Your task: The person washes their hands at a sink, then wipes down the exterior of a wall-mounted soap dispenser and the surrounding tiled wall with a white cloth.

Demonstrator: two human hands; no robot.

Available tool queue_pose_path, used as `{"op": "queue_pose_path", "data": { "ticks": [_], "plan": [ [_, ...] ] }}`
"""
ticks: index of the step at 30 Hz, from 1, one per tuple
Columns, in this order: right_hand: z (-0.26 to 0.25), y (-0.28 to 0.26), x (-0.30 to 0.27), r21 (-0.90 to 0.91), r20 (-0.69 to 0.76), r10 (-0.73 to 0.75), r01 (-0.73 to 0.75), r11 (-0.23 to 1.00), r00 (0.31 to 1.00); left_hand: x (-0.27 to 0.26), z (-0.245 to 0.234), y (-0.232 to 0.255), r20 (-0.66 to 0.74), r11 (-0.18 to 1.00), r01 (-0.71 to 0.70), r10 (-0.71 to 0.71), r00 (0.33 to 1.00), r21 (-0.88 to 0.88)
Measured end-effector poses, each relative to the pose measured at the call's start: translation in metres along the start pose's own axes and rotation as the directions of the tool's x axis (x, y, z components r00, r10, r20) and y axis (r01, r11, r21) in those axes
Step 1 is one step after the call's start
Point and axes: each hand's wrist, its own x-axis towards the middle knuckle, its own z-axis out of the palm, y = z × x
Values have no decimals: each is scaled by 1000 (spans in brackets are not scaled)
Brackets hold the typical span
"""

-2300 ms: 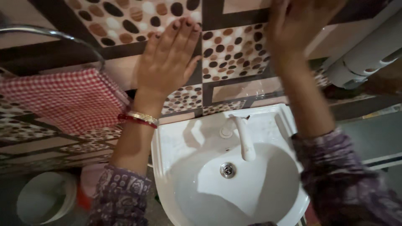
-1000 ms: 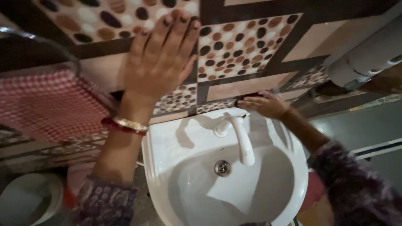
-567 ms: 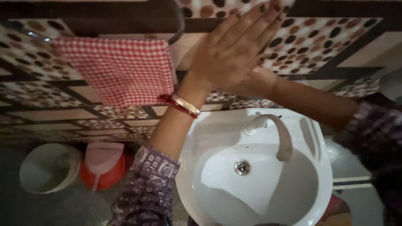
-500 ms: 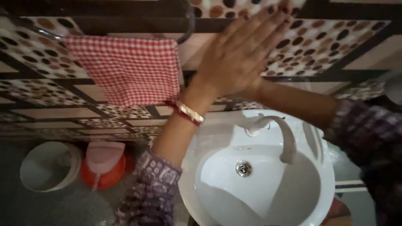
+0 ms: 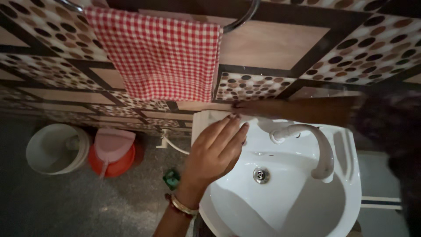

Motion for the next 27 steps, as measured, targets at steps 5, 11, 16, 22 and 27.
{"op": "queue_pose_path", "data": {
  "ticks": [5, 11, 16, 22, 27],
  "plan": [
    [7, -26, -34, 125, 80, 54, -64, 990, 995, -31, 37, 27, -63, 991, 126, -129, 990, -55],
    [8, -55, -67, 232, 152, 145, -178, 956, 978, -55, 48, 72, 69, 964, 228, -220, 973, -137],
    [29, -88, -120, 287, 210, 166, -223, 932, 964, -68, 59, 95, 107, 965, 236, -224, 969, -113],
    [19, -114, -147, 361, 249, 226, -307, 881, 942, -83, 69, 110, 228, 966, 253, -235, 945, -51],
    [-13, -169, -155, 470, 384, 440, -582, 663, 812, -88, 73, 130, 282, 959, 283, -264, 922, -31]
  ]
}}
